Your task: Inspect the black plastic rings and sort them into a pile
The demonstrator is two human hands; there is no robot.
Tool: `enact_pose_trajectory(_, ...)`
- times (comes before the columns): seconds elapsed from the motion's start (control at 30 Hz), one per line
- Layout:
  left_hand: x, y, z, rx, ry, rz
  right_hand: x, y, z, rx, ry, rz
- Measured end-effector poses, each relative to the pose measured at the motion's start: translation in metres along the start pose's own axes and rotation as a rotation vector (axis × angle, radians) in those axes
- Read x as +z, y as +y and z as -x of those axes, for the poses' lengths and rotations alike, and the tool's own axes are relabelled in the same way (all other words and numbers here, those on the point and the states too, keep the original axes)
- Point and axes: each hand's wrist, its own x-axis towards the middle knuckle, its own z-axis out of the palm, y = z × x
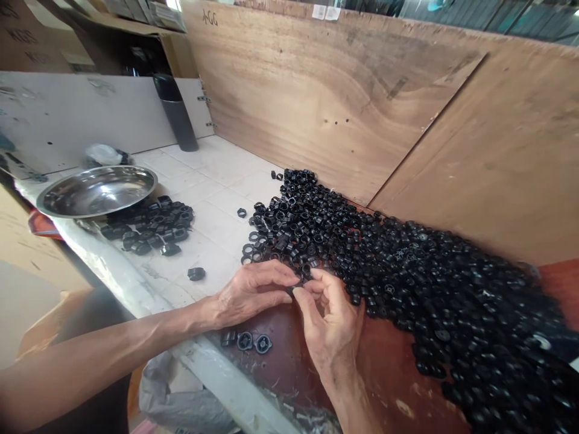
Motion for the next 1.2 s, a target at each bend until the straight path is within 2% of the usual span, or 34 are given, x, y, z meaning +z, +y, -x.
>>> enact_pose_trajectory(0.13, -0.0008, 0.0023, -0.0004, 0.043, -0.022, -0.045, -0.0018, 0.0002, 0.0004, -0.065, -0.038, 0.123)
enact_pose_trajectory(0.23, -0.0005, 0.0028, -0.0009, -0.002, 0.003, -0.011, -0.0042, 0.0000, 0.0000, -0.108, -0.118, 0.077)
enact_pose_trajectory(0.37, 0.0001, 0.0017, -0.0008, -0.043, 0.037, 0.005, -0.0056, -0.0003, -0.0018, -0.085, -0.178, 0.000)
enact_pose_trajectory(0.5, -0.0013, 0.0016, -0.0004, 0.034, -0.003, -0.028, -0.0052, 0.0014, -0.0030, -0.044, -0.202, 0.087)
enact_pose_trajectory(0.67, -0.0018, 0.0023, -0.0012, 0.060, -0.043, -0.053, -0.0040, 0.0056, -0.0021, -0.106, -0.145, 0.317)
enact_pose_trajectory(0.77, -0.0003, 0.0024, -0.0019, 0.014, -0.020, -0.033, -0.0029, 0.0048, -0.0013, -0.067, -0.092, 0.200)
enact_pose_trajectory(0.9, 0.0003, 0.0025, -0.0019, -0.092, 0.036, -0.005, -0.0032, 0.0024, -0.0011, -0.125, -0.141, 0.029)
enact_pose_trajectory(1.07, -0.0010, 0.0021, -0.0015, -0.069, 0.004, -0.007, -0.0065, 0.0036, -0.0014, -0.088, -0.145, 0.235)
enact_pose_trajectory(1.2, -0.0011, 0.0021, -0.0018, -0.115, 0.025, 0.004, -0.0073, 0.0030, -0.0015, -0.117, -0.122, 0.199)
